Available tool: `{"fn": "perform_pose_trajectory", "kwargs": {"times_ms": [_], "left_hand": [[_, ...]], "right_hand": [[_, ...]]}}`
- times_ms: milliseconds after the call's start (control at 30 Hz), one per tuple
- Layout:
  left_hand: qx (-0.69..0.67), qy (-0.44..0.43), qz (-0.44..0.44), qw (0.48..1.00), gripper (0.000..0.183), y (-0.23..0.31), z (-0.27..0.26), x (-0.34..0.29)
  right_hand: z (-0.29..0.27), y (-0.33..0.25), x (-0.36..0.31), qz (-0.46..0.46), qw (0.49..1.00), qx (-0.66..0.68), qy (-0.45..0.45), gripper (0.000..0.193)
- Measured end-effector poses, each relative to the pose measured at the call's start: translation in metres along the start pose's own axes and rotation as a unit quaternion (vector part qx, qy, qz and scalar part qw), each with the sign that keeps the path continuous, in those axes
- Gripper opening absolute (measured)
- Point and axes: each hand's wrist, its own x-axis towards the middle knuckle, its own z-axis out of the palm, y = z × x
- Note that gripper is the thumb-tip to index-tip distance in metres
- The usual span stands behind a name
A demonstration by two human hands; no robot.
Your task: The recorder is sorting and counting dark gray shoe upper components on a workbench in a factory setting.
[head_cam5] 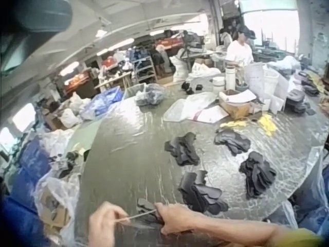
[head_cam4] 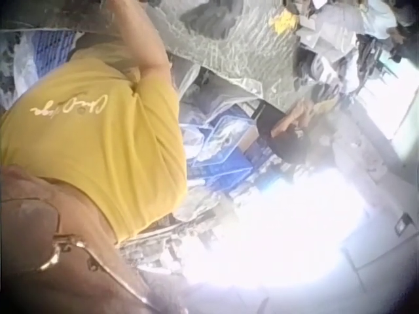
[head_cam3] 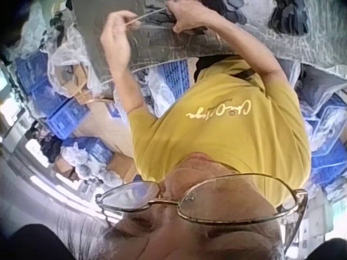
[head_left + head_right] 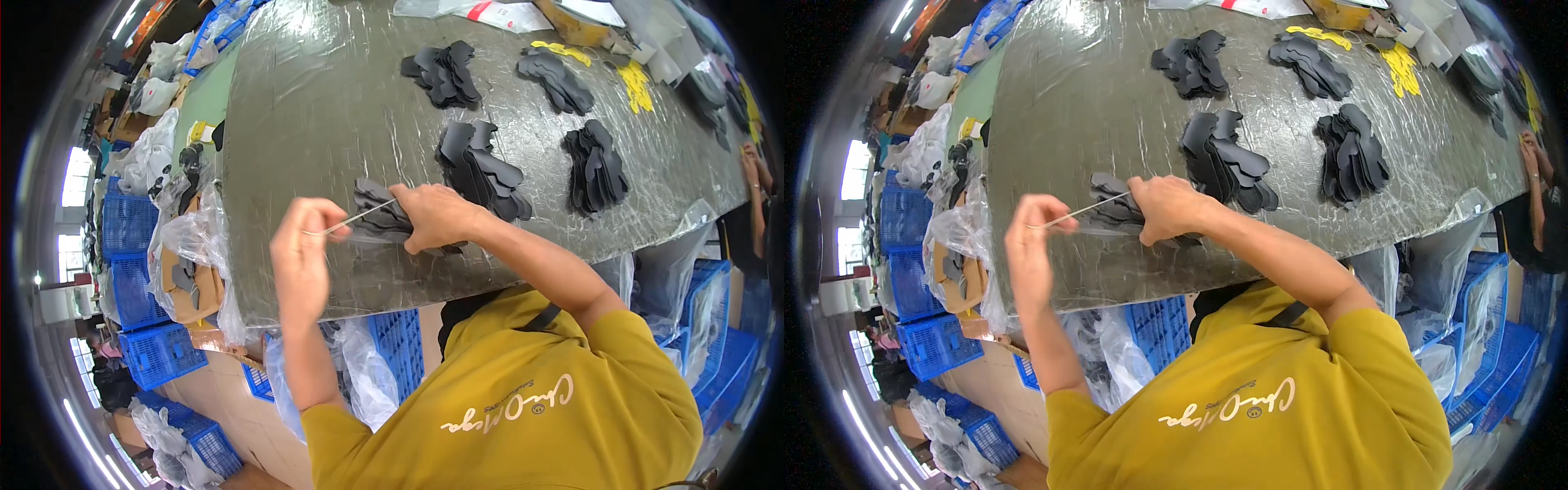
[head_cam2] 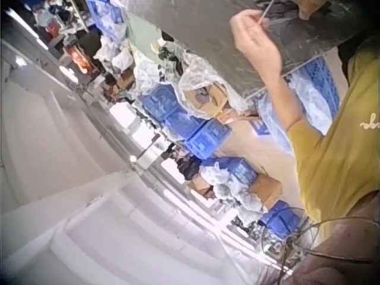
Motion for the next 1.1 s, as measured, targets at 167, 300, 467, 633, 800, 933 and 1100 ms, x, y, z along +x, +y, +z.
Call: {"fn": "perform_pose_trajectory", "kwargs": {"times_ms": [167,300,467,633,800,933,1100], "left_hand": [[-0.208,-0.055,-0.16,0.963,0.023,-0.033,-0.027,-0.033],[-0.182,0.011,-0.138,0.974,0.018,-0.067,-0.047,-0.049],[0.037,0.118,0.087,0.989,0.02,-0.067,-0.037,-0.002],[0.246,0.005,0.099,0.964,0.016,-0.109,-0.024,0.055],[0.16,-0.076,0.251,0.952,0.021,-0.139,0.027,0.049],[0.133,-0.065,-0.065,0.987,0.022,-0.126,0.023,0.079],[0.105,-0.095,-0.086,0.986,0.025,-0.112,0.028,0.14]], "right_hand": [[-0.009,-0.001,0.005,-0.009,0.995,0.092,0.043,0.08],[-0.015,0.007,0.0,-0.037,0.95,0.309,0.001,0.078],[0.024,0.007,-0.006,-0.029,0.764,0.544,-0.346,0.069],[0.043,-0.018,-0.028,-0.185,0.758,0.509,-0.364,0.063],[-0.012,0.035,-0.043,-0.057,0.741,0.665,-0.074,0.049],[-0.004,0.075,-0.066,-0.1,0.543,0.831,-0.061,0.054],[0.003,0.067,-0.094,-0.131,0.594,0.773,-0.179,0.06]]}}
